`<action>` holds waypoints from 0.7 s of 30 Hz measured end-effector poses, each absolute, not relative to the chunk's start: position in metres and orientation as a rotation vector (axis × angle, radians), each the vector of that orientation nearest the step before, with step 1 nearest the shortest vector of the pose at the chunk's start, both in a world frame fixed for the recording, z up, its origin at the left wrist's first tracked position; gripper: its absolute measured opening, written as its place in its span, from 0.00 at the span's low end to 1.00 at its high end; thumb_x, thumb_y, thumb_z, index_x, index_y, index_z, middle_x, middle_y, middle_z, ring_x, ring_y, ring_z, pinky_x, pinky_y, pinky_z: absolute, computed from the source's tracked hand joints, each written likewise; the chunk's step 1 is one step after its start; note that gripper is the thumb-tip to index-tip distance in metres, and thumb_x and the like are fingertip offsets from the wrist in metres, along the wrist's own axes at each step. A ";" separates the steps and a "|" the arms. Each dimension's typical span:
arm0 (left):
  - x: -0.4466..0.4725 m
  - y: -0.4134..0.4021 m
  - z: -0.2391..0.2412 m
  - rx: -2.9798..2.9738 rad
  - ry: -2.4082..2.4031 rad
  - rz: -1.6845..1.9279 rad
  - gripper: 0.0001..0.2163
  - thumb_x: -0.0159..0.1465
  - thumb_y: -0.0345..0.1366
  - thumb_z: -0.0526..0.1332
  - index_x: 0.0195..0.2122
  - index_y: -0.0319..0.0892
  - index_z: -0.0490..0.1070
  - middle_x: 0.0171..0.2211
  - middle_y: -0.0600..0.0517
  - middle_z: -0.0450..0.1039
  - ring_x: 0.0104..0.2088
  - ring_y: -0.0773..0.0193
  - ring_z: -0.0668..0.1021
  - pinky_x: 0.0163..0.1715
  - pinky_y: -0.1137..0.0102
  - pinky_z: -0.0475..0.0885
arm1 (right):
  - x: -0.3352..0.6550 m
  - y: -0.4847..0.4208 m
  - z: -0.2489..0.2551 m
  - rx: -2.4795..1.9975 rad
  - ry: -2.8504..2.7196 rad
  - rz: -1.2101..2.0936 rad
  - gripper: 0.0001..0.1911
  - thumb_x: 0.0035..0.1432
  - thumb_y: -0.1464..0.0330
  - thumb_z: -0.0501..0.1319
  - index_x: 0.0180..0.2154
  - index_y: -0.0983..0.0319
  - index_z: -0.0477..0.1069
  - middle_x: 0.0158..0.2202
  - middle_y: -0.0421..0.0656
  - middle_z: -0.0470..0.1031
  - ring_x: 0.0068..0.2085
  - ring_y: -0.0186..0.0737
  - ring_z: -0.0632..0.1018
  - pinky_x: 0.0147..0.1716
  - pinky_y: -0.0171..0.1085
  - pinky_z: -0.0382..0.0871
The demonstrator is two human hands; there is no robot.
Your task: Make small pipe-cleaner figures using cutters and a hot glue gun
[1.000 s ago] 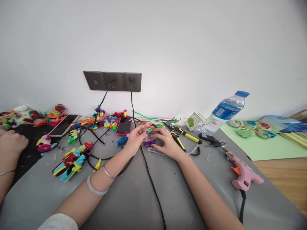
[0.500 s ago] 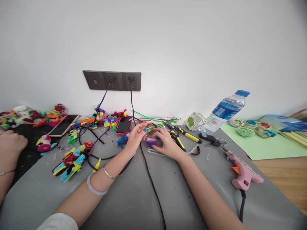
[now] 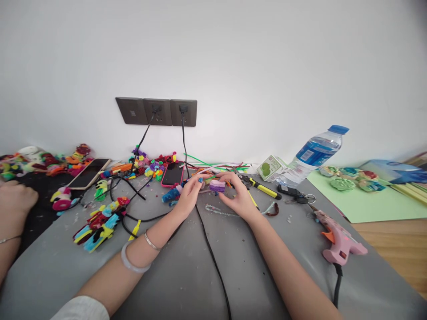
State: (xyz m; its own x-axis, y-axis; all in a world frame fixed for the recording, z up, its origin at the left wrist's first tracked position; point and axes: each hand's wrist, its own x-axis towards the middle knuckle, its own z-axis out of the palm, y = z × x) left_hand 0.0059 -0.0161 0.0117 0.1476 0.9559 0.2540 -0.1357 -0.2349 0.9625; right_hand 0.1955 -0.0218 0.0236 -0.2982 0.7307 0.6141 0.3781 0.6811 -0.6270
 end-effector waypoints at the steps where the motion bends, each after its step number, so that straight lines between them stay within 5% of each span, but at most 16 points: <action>1: 0.006 -0.016 0.011 1.366 0.876 1.310 0.19 0.65 0.52 0.59 0.45 0.43 0.77 0.49 0.45 0.76 0.49 0.56 0.75 0.51 0.66 0.67 | 0.196 -0.022 0.024 -0.866 -1.897 0.453 0.15 0.54 0.76 0.60 0.43 0.56 0.65 0.48 0.48 0.72 0.53 0.49 0.73 0.52 0.49 0.66; 6: 0.006 -0.016 0.011 1.416 0.822 1.276 0.16 0.65 0.48 0.60 0.46 0.43 0.76 0.49 0.44 0.76 0.52 0.55 0.75 0.52 0.65 0.68 | 0.197 -0.022 0.024 -0.876 -1.866 0.410 0.14 0.55 0.75 0.60 0.44 0.56 0.66 0.48 0.48 0.73 0.53 0.50 0.73 0.52 0.50 0.67; 13: 0.006 -0.020 0.018 1.691 0.801 1.272 0.22 0.55 0.29 0.68 0.52 0.46 0.73 0.55 0.45 0.71 0.58 0.51 0.71 0.55 0.61 0.66 | 0.196 -0.023 0.027 -0.842 -1.885 0.453 0.12 0.56 0.73 0.62 0.43 0.56 0.68 0.47 0.48 0.73 0.52 0.50 0.74 0.52 0.50 0.67; 21: 0.004 -0.021 0.022 1.785 0.807 1.321 0.11 0.57 0.32 0.68 0.42 0.45 0.77 0.51 0.44 0.71 0.57 0.50 0.71 0.55 0.59 0.67 | 0.196 -0.024 0.027 -0.792 -1.839 0.656 0.08 0.57 0.69 0.62 0.41 0.56 0.69 0.46 0.47 0.73 0.53 0.49 0.73 0.55 0.51 0.66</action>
